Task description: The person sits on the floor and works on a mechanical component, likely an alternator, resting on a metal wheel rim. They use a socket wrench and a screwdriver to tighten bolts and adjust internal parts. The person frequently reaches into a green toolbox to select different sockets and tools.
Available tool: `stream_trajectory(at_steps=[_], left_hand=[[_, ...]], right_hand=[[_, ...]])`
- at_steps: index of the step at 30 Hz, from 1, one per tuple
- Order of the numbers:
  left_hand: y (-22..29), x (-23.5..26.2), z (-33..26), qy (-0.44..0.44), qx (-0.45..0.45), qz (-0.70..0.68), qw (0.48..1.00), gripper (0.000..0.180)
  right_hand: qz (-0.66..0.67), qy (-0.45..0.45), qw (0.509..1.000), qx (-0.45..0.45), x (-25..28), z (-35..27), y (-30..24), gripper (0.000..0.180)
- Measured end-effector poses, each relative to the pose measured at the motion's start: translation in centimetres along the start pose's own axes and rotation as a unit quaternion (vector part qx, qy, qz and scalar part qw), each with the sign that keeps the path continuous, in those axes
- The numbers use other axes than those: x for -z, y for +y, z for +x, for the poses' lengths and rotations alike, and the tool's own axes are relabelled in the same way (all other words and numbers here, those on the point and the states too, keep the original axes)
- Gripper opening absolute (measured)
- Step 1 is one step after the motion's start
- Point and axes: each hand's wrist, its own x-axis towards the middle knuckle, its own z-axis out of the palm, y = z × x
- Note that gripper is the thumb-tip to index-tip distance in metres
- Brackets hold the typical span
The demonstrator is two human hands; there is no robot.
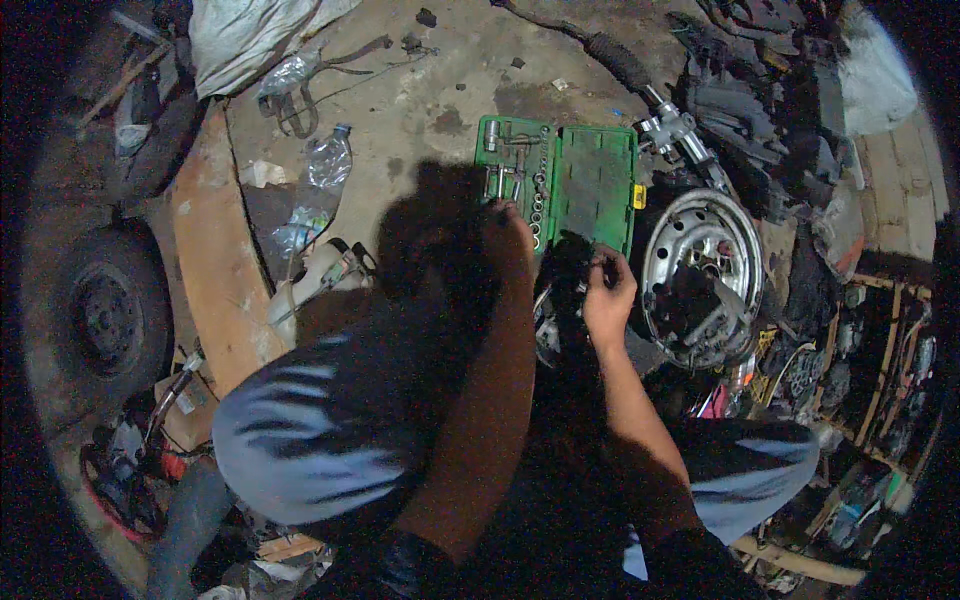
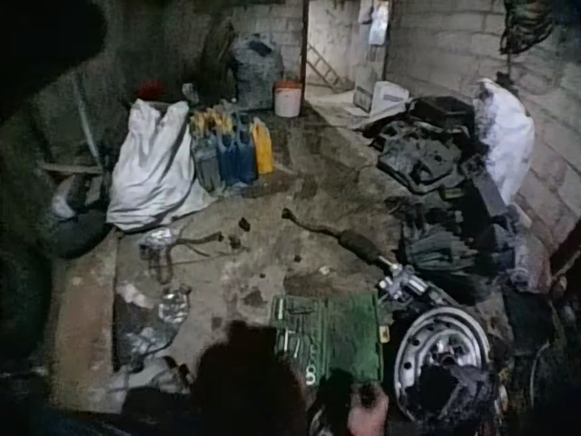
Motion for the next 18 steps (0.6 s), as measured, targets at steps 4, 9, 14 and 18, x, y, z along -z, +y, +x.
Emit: stream_trajectory(at_steps=[4,9,14,18], left_hand=[[-0.8,-2.4,2.8,0.009,-0.027,0.001,1.0,0.025],[-0.3,-3.2,5.3,-0.087,-0.079,0.086,0.989,0.026],[-0.2,-3.3,5.4,-0.125,-0.185,0.145,0.964,0.026],[-1.4,-4.1,5.1,-0.119,-0.15,0.135,0.972,0.025]], right_hand=[[-0.011,-0.031,0.999,0.032,-3.8,4.1,2.0,0.022],[-0.074,-0.075,0.993,0.045,-8.6,8.4,1.8,0.027],[-0.145,-0.055,0.98,0.123,-10.9,10.9,3.8,0.029],[-0.199,-0.055,0.96,0.19,-11.7,10.4,4.8,0.031]])
